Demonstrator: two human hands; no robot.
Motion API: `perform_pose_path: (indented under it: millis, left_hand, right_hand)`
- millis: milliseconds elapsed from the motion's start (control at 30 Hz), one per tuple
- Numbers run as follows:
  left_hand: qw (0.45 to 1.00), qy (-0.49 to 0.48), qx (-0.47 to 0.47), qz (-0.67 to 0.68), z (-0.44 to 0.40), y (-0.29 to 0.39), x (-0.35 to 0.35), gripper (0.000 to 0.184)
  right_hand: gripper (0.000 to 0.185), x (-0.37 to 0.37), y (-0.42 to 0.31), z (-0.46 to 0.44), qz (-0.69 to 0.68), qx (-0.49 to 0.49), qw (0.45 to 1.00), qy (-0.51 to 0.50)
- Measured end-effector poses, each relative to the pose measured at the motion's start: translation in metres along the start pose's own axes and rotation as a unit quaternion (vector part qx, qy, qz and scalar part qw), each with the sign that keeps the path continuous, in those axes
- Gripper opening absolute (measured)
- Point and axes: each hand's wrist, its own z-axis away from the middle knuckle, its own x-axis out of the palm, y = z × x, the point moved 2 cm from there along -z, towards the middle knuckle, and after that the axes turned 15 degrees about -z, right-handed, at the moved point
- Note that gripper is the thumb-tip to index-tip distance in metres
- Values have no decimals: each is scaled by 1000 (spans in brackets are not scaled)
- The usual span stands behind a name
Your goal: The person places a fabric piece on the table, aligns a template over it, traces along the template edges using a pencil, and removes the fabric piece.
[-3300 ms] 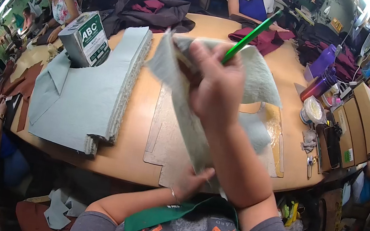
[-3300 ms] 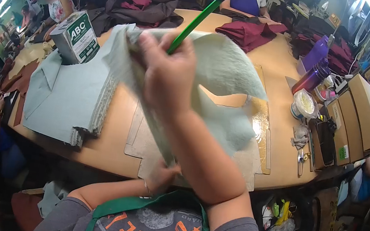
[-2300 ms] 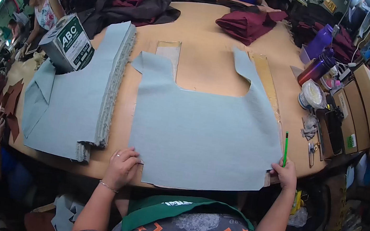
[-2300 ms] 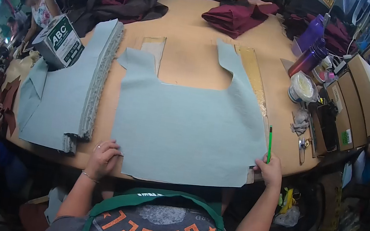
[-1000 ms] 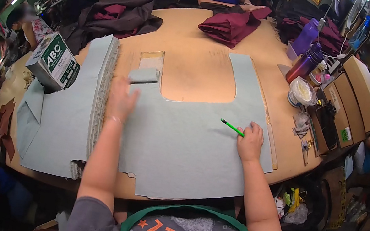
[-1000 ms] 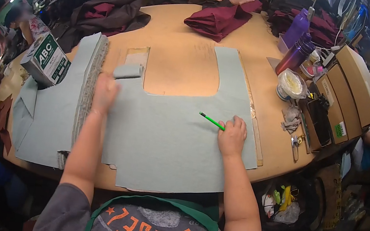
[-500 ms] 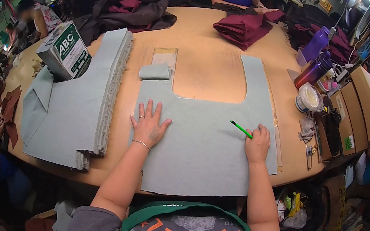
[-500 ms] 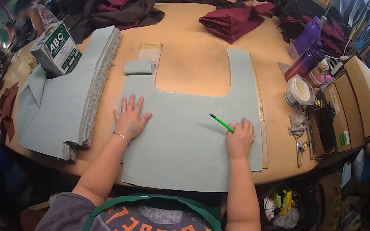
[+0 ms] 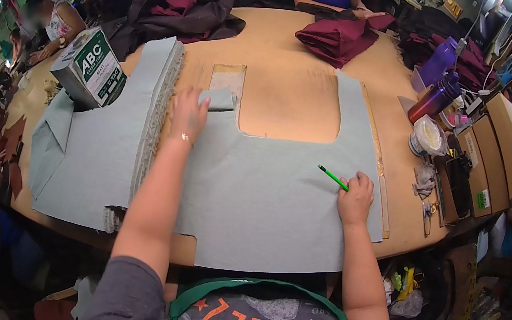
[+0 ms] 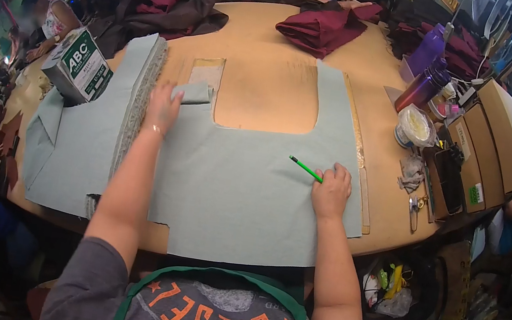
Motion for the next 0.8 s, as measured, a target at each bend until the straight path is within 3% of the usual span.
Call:
perform_pose_path:
  millis: [200, 400, 500, 600, 700, 800]
  left_hand:
    - [966, -224, -82, -98, -41, 0, 3, 45]
    - [964, -238, -74, -88, -36, 5, 3, 31]
    - [982, -140, -105, -65, -45, -3, 18, 26]
    - [995, -2, -94, 17, -70, -13, 20, 32]
    - [951, 73, -115, 276, -90, -18, 25, 49]
    - [955, 180, 91, 217, -73, -6, 29, 65]
  right_hand:
    - [22, 1, 1, 0, -1, 5, 1000, 3]
    - [22, 0, 1, 0, -3, 5, 1000, 6]
    - [22, 1, 1, 0, -4, 6, 1000, 4]
    - [22, 0, 1, -1, -5, 8, 1000, 2]
    - [22, 0, 1, 0, -5, 8, 1000, 3]
    - [22, -1, -1, -1, -6, 14, 1000, 0]
